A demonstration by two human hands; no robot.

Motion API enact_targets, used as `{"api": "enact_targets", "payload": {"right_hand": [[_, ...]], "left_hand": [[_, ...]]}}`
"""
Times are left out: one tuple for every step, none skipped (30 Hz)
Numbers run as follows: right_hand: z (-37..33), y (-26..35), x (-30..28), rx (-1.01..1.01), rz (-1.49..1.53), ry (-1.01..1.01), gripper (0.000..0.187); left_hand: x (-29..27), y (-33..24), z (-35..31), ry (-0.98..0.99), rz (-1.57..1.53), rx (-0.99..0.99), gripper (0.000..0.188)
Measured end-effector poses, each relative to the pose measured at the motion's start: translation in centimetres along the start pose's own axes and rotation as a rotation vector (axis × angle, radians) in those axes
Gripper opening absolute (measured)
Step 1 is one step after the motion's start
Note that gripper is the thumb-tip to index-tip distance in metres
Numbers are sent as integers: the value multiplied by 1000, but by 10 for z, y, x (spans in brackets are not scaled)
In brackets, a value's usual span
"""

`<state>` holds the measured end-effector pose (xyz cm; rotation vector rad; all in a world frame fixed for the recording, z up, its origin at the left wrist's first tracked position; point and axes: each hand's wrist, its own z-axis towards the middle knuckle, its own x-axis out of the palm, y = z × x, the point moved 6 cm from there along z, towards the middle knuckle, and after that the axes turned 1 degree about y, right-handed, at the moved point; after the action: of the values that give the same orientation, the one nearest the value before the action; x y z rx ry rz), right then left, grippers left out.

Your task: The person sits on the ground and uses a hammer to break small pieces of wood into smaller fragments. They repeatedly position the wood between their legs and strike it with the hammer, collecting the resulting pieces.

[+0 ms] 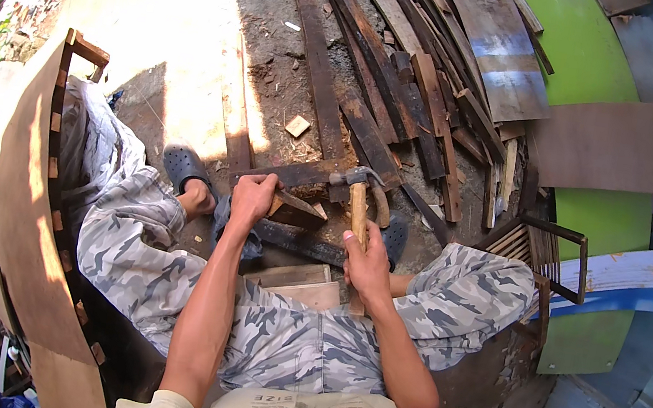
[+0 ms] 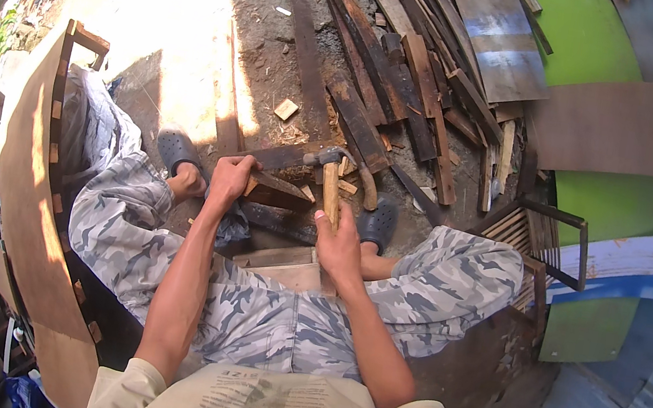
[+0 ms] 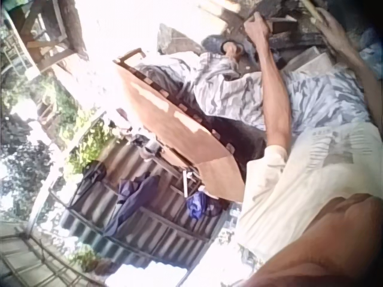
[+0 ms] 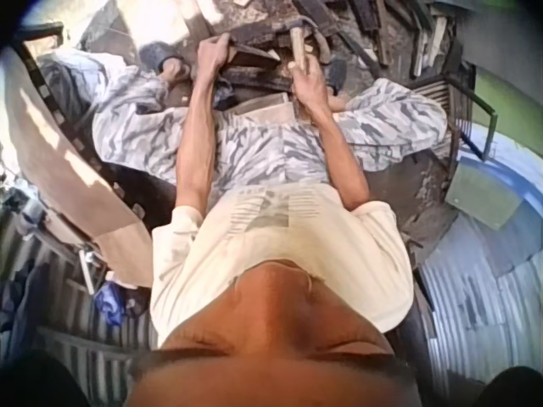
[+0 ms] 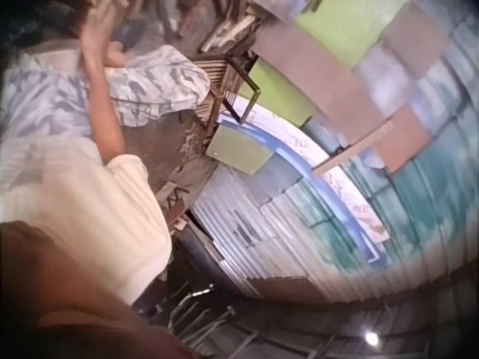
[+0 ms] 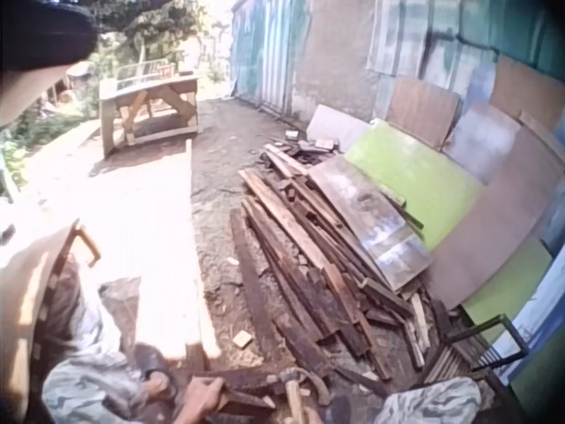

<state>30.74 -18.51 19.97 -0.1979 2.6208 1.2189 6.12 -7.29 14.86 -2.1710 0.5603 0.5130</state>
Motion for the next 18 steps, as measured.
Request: {"api": "enact_targets", "payload": {"right_hand": [[-1,-4,4,6,19,-42,47],[-3,-4,9,7,36,-79,48],[-4,-13,18,-15,11,-79,48],[-6,-22,26,-17,-73,-3,49],[-10,-18,34,-24,-160,80,50],[-12,-18,35,52,-123,172,51],[-14,-17,32,129,-86,263,52],[-18,-14,30,207,-48,353,53],[-12,-21,23,170,-11,256,51],[-10,-19,17,161,87,195,46],[-8,-6,8,154,182,139,40],[-6,4,1,144,281,78,34],[-4,9,1,130,321,24,36],[-3,-1,10,63,272,9,36],[-3,-5,24,-3,221,-2,36],[-3,-19,33,74,199,119,36],[-9,-15,41,150,162,253,37],[-17,-11,49,221,117,386,38]], "left_hand": [[0,1,-1,-5,-8,-6,42],[-1,3,1,-16,-19,-10,41],[1,3,2,-18,-28,-9,40],[2,3,4,-40,-11,-11,41],[1,7,6,-66,4,-20,41],[-1,10,8,-91,19,-28,41],[-4,16,11,-81,-35,-55,41],[-8,21,14,-70,-88,-80,42],[-9,25,16,-60,-142,-107,42],[-7,25,18,-60,-130,-95,42],[-7,24,18,-62,-118,-88,42],[-7,22,19,-63,-103,-77,43],[-8,22,19,-75,-90,-95,43],[-5,20,20,-79,-76,-103,43],[-4,18,21,-85,-62,-114,43],[-3,16,21,-77,-52,-93,43],[-5,20,21,-74,-43,-77,43],[-8,22,22,-72,-34,-61,43]]}}
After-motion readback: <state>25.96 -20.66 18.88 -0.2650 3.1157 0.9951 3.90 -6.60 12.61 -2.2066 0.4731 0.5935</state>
